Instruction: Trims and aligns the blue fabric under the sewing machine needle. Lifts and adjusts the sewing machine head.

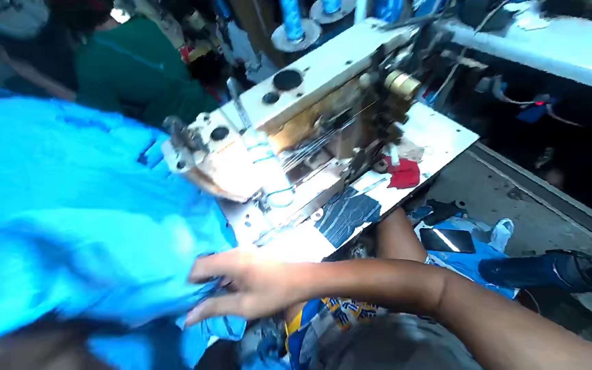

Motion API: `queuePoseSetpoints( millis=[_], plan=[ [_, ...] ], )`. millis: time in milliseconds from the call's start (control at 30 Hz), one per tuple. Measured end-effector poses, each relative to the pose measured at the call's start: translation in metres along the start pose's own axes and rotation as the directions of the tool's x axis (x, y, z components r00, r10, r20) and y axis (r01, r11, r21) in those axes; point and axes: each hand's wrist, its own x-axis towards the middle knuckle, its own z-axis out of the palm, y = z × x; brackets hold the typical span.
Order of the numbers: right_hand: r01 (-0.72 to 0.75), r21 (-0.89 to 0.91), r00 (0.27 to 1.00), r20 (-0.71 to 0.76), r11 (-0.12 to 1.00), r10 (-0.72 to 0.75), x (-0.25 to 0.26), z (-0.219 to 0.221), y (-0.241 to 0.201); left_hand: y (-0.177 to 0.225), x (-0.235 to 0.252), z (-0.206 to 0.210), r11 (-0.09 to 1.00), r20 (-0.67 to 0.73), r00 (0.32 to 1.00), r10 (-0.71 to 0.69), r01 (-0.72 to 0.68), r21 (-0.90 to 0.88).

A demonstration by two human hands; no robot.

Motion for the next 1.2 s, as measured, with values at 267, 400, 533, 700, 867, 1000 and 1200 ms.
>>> queuePoseSetpoints(
  millis=[267, 400, 533, 700, 867, 1000, 1200],
  plan=[
    [-0.608, 0.022, 0.773, -0.209, 0.793, 0.599, -0.122, -0.05, 0.052, -0.096, -0.022, 0.027, 0.9, 0.781, 0.624, 0.022, -0.353, 0.257],
    [-0.703, -0.154, 0.708, -0.244, 0.695, 0.662, -0.127, -0.069, 0.056, -0.078, -0.024, 0.021, 0.959, 0.87, 0.483, 0.097, -0.28, 0.048],
    [-0.517, -0.6, 0.85, -0.279, 0.611, 0.446, -0.123, -0.063, 0.051, -0.056, -0.022, 0.018, 0.987, 0.894, 0.444, 0.055, -0.158, 0.018],
    [-0.262, -0.694, 0.965, -0.191, 0.67, 0.18, -0.11, -0.031, 0.04, -0.047, -0.031, 0.011, 0.978, 0.887, 0.461, 0.016, -0.192, 0.082],
    [-0.304, -0.51, 0.952, -0.124, 0.805, 0.281, -0.114, -0.016, 0.062, -0.037, -0.044, -0.014, 0.997, 0.891, 0.451, -0.055, -0.019, 0.071],
    [-0.428, -0.306, 0.904, -0.168, 0.85, 0.394, -0.113, -0.02, 0.054, -0.028, -0.055, -0.022, 0.978, 0.862, 0.506, 0.0, -0.18, 0.106],
    [-0.354, -0.349, 0.932, -0.206, 0.868, 0.297, -0.097, -0.028, 0.05, -0.013, -0.062, 0.004, 0.909, 0.764, 0.634, 0.12, -0.38, 0.173]
  ],
)
